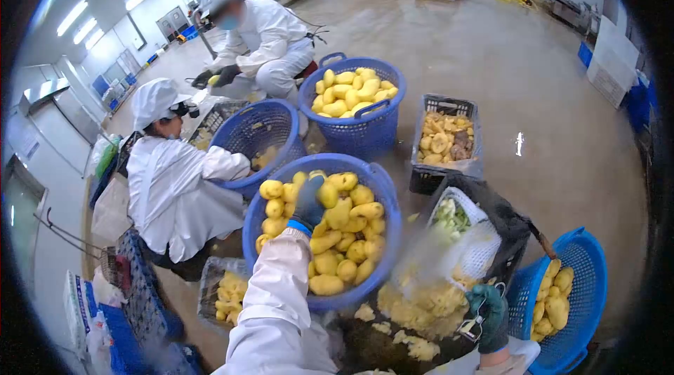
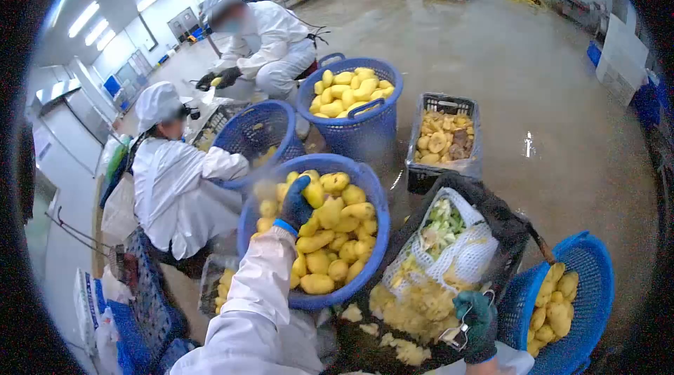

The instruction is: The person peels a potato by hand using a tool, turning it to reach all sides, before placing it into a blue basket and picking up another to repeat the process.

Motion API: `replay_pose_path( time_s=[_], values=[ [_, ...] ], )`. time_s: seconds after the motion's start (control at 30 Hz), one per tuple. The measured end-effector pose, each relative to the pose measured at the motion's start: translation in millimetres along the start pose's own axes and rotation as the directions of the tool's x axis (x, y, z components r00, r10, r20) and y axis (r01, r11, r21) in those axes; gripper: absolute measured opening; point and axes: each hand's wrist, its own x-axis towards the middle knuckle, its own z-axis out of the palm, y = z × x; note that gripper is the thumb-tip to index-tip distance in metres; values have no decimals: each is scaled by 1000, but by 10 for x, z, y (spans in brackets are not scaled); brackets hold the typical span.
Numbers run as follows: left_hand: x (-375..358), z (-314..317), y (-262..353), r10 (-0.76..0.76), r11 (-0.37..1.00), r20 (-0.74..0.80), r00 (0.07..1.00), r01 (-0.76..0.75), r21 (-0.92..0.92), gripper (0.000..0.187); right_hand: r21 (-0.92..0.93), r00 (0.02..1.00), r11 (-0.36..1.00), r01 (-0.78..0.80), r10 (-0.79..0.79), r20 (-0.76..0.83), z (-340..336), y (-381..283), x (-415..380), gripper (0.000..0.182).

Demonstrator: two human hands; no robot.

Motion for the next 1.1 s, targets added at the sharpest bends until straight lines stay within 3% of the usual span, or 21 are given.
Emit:
replay_pose_path(
  time_s=[0.03, 0.07, 0.1, 0.17, 0.2, 0.23, 0.3, 0.37, 0.43, 0.47, 0.5, 0.57, 0.6, 0.67, 0.7, 0.77, 0.83, 0.87, 0.97, 1.03, 1.1],
  values=[
    [-339, 211, 229, -106, 931, 139, 985, 148, -335, 51, -19, 1000, 1000, 5, -5, 19, 13, -19, -23, 35],
    [-655, 425, 481, -148, 733, 308, 940, 314, -604, 50, -37, 999, 999, 19, -17, 37, 27, -21, -20, 35],
    [-919, 553, 679, -192, 696, 432, 881, 432, -573, 55, -57, 998, 998, 35, -33, 49, 57, -14, -36, 35],
    [-1433, 845, 854, -161, 605, 483, 861, 473, -640, 57, -62, 999, 998, 31, -29, 28, 99, -17, -113, 32],
    [-1677, 955, 875, -153, 543, 526, 837, 516, -663, 57, -303, 947, 902, 308, -260, 190, 128, -31, -159, 28],
    [-1912, 1055, 886, -143, 475, 569, 809, 561, -678, 58, -30, 995, 997, 75, -73, 71, 164, -43, -184, 20],
    [-2485, 1336, 975, -269, 278, 574, 774, 633, -723, 64, -288, 928, 885, 365, -318, 196, 235, 21, -264, 21],
    [-2834, 1380, 705, -326, 250, 580, 747, 659, -709, 62, -407, 816, 707, 579, -494, 302, 328, 133, -358, 31],
    [-3171, 1454, 498, -402, 268, 532, 745, 652, -710, 55, -231, 799, 774, 589, -515, 311, 798, -84, -752, 32],
    [-3289, 1490, 422, -433, 286, 506, 746, 646, -708, 53, -357, 717, 623, 696, -579, 388, 882, -78, -798, 32],
    [-3385, 1500, 328, -444, 235, 529, 723, 663, -711, 49, -298, 654, 584, 755, -638, 406, 1003, -52, -884, 34],
    [-3543, 1496, 184, -463, 137, 564, 683, 684, -716, 43, -174, 750, 739, 651, -593, 292, 1246, -3, -1087, 31],
    [-3639, 1486, 153, -418, 307, 536, 733, 669, -676, 41, -90, 801, 809, 581, -549, 240, 1334, 19, -1175, 30],
    [-3725, 1522, 139, -379, 387, 488, 786, 614, -688, 42, 118, 912, 932, 343, -360, 195, 1402, 70, -1294, 29],
    [-3759, 1541, 132, -356, 427, 462, 812, 581, -693, 43, 135, 913, 931, 340, -361, 191, 1400, 106, -1315, 28],
    [-3717, 1460, -291, -248, 698, 291, 924, 379, -608, 43, 167, 913, 927, 337, -365, 184, 1388, 190, -1318, 26],
    [-3717, 1432, -375, -210, 745, 239, 948, 313, -590, 43, -156, 811, 799, 580, -549, 203, 1340, 162, -1331, 27],
    [-3773, 1447, -236, -252, 679, 266, 931, 366, -636, 43, -307, 745, 680, 666, -625, 234, 1295, 139, -1321, 27],
    [-3942, 1484, 195, -367, 446, 362, 857, 504, -739, 45, 242, 795, 786, 568, -601, 85, 708, 331, -678, 27],
    [-3860, 1524, 285, -403, 324, 413, 817, 549, -770, 48, 162, 887, 879, 449, -416, -203, 653, 39, -833, 30],
    [-3809, 1546, 262, -441, 256, 444, 780, 584, -771, 49, 69, 848, 845, 530, -525, -77, 753, -2, -1020, 33]
  ],
)
